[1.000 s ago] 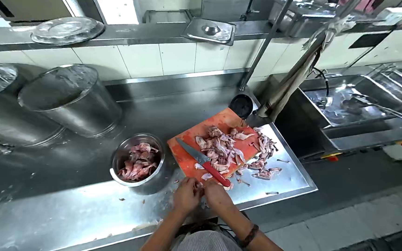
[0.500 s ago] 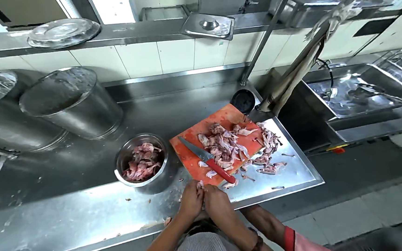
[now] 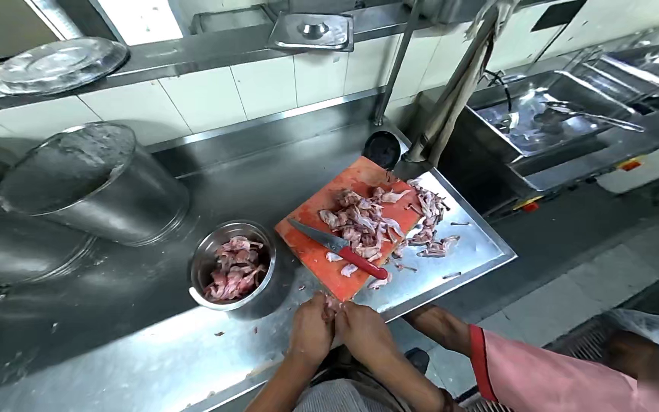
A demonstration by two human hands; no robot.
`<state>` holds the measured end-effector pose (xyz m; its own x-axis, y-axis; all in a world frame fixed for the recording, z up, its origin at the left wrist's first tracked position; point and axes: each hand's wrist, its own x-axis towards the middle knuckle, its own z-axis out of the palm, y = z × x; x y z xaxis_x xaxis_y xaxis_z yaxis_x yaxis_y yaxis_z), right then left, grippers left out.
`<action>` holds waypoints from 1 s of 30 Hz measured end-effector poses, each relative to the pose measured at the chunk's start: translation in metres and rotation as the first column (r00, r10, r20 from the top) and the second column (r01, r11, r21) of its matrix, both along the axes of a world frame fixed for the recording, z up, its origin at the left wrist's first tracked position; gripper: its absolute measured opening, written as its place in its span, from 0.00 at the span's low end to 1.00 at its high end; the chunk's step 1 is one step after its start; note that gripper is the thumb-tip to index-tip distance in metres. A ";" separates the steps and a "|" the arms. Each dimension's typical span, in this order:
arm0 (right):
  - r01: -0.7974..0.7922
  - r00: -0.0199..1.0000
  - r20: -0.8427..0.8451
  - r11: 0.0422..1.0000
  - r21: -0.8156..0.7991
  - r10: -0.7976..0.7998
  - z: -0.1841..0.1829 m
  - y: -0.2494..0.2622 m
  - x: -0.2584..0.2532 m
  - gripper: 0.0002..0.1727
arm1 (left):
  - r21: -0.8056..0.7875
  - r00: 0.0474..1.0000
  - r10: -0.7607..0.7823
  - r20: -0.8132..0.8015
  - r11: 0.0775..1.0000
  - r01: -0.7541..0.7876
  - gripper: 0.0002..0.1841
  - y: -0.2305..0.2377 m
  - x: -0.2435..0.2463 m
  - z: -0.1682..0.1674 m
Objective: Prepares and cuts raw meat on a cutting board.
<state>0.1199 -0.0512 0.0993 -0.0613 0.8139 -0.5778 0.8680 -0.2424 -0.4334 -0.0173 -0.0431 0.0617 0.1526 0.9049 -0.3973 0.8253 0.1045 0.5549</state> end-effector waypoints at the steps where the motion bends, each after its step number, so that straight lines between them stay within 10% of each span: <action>1: -0.035 0.999 -0.038 0.999 -0.022 0.034 0.007 0.004 0.006 0.25 | 0.014 0.999 -0.020 0.039 1.000 0.019 0.20 -0.001 -0.003 0.003; 8: -0.274 0.833 -0.456 0.949 0.154 0.314 0.041 0.029 0.048 0.21 | 0.027 0.700 -0.025 0.714 1.000 0.008 0.16 0.002 -0.033 0.036; 22: -0.230 0.293 -0.946 0.950 -0.212 -0.141 0.061 0.012 0.057 0.14 | -0.206 0.196 0.166 0.967 0.956 0.208 0.16 0.001 -0.039 0.078; 27: -0.020 0.039 -0.957 0.957 -0.289 -0.288 0.029 0.001 0.035 0.14 | -0.346 0.132 0.351 0.927 0.936 -0.057 0.19 -0.001 -0.019 0.073; 30: 0.117 0.131 -0.962 0.968 -0.223 -0.238 0.014 0.000 0.028 0.13 | -0.347 0.153 0.396 0.905 0.897 -0.273 0.19 0.008 -0.010 0.067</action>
<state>0.1478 -0.0510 0.1128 -0.4816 0.8503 -0.2120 -0.3412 -0.4048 -0.8484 -0.0268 -0.0354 0.1288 0.1540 0.9496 -0.2731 -0.4296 0.3133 0.8469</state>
